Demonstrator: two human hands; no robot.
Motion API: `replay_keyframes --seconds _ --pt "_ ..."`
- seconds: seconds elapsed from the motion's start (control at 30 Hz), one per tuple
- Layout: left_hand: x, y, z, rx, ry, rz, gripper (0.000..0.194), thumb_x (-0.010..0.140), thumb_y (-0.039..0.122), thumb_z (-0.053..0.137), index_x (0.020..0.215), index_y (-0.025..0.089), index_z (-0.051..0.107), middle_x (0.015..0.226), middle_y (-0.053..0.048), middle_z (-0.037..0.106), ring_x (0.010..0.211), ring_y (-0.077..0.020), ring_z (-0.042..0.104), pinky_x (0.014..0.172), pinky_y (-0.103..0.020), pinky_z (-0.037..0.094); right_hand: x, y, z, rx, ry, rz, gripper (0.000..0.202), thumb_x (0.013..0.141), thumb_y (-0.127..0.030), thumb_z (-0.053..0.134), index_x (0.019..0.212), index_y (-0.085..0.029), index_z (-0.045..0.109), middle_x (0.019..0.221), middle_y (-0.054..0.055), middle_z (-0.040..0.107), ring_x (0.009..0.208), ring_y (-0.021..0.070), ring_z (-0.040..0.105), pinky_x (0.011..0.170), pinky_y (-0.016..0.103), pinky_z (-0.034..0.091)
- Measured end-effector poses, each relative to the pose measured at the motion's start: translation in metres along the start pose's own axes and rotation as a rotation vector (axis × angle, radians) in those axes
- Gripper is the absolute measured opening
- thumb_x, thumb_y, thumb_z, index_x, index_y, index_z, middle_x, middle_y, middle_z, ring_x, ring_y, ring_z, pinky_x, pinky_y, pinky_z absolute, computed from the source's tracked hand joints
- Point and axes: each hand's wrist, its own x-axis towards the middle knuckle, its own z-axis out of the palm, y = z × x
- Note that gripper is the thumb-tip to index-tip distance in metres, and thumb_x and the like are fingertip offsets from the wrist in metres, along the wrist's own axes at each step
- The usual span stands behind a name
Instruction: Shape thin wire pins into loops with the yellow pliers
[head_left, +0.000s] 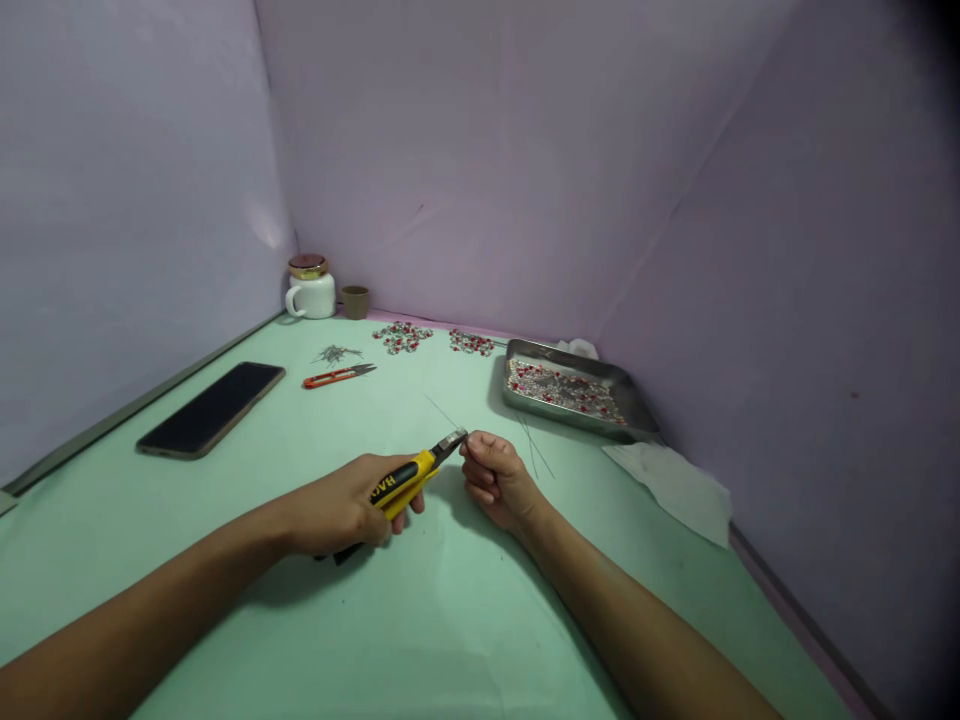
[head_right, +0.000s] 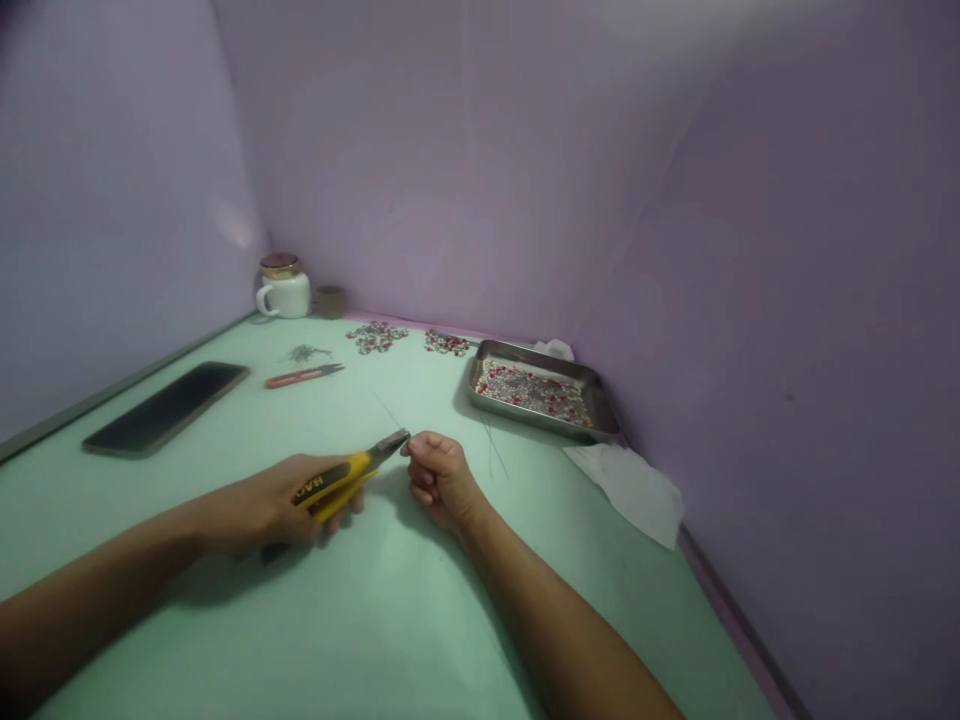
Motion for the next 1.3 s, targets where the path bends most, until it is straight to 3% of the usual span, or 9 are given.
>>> replay_keyframes --seconds 0.23,0.3,0.4,0.53,0.63,0.7,0.77,0.87,1.3 --pt "0.005 -0.012 0.007 0.223 0.099 0.056 0.027 0.061 0.008 0.040 0.084 0.020 0.048 0.073 0.001 0.053 0.067 -0.0143 0.052 0.059 -0.024 0.041 0.000 0.003 0.003 0.017 -0.017 0.022 0.020 0.068 -0.029 0.064 0.062 -0.015 0.052 0.037 -0.011 0.027 0.031 0.0014 0.013 0.027 0.012 0.015" --pt "0.006 -0.015 0.010 0.416 0.201 0.056 0.041 0.062 0.007 0.040 0.099 0.022 0.049 0.081 -0.001 0.056 0.075 -0.0169 0.054 0.064 -0.026 0.041 0.000 0.003 0.003 0.016 -0.014 0.031 0.020 0.069 -0.030 0.064 0.063 -0.015 0.052 0.037 -0.011 0.026 0.031 0.0015 0.013 0.027 0.012 0.014" --pt "0.008 -0.017 0.017 0.733 0.361 -0.036 0.072 0.061 0.004 0.041 0.128 0.025 0.029 0.102 -0.006 0.056 0.088 -0.0220 0.055 0.072 -0.030 0.041 0.001 0.004 0.005 0.003 0.018 0.042 0.020 0.068 -0.031 0.064 0.065 -0.015 0.053 0.037 -0.012 0.025 0.031 0.0016 0.013 0.027 0.012 0.014" --pt "0.009 -0.014 0.023 0.922 0.393 -0.097 0.078 0.062 0.004 0.039 0.135 0.019 0.017 0.108 -0.011 0.053 0.085 -0.0243 0.055 0.066 -0.032 0.041 0.002 0.004 0.007 -0.019 0.053 0.038 0.022 0.066 -0.032 0.066 0.065 -0.015 0.052 0.036 -0.012 0.025 0.031 0.0016 0.013 0.027 0.012 0.014" --pt "0.008 -0.014 0.021 0.827 0.397 -0.066 0.076 0.061 0.004 0.040 0.133 0.022 0.022 0.107 -0.010 0.055 0.088 -0.0239 0.055 0.069 -0.031 0.041 0.002 0.004 0.007 -0.053 0.062 0.009 0.023 0.066 -0.034 0.066 0.066 -0.015 0.052 0.035 -0.012 0.026 0.031 0.0019 0.014 0.027 0.013 0.016" --pt "0.006 -0.014 0.016 0.669 0.351 -0.019 0.066 0.061 0.006 0.041 0.124 0.024 0.036 0.100 -0.007 0.058 0.086 -0.0223 0.055 0.070 -0.030 0.041 0.002 0.005 0.006 -0.093 0.060 -0.017 0.023 0.066 -0.034 0.065 0.066 -0.015 0.053 0.035 -0.011 0.029 0.031 0.0021 0.016 0.027 0.013 0.017" --pt "0.004 -0.011 0.009 0.470 0.243 0.015 0.046 0.060 0.008 0.041 0.103 0.021 0.050 0.085 -0.003 0.059 0.076 -0.0195 0.055 0.064 -0.027 0.041 0.002 0.005 0.005 -0.129 0.045 -0.039 0.022 0.067 -0.034 0.064 0.066 -0.015 0.054 0.035 -0.011 0.031 0.030 0.0021 0.017 0.027 0.013 0.019" --pt "0.000 -0.004 0.000 0.198 0.074 -0.014 0.026 0.057 0.011 0.042 0.081 0.018 0.051 0.070 0.000 0.056 0.065 -0.0160 0.053 0.058 -0.026 0.041 0.001 0.004 0.005 -0.170 0.039 -0.075 0.021 0.068 -0.034 0.063 0.066 -0.015 0.055 0.035 -0.011 0.030 0.030 0.0019 0.017 0.027 0.013 0.020" --pt "-0.001 0.003 -0.013 0.037 -0.040 -0.036 0.039 0.053 0.010 0.048 0.091 0.018 0.051 0.083 -0.002 0.057 0.076 -0.0179 0.053 0.062 -0.027 0.042 0.000 -0.014 -0.002 -0.563 0.149 -0.191 0.022 0.068 -0.036 0.062 0.068 -0.013 0.062 0.039 -0.009 0.035 0.030 0.0023 0.026 0.028 0.016 0.027"
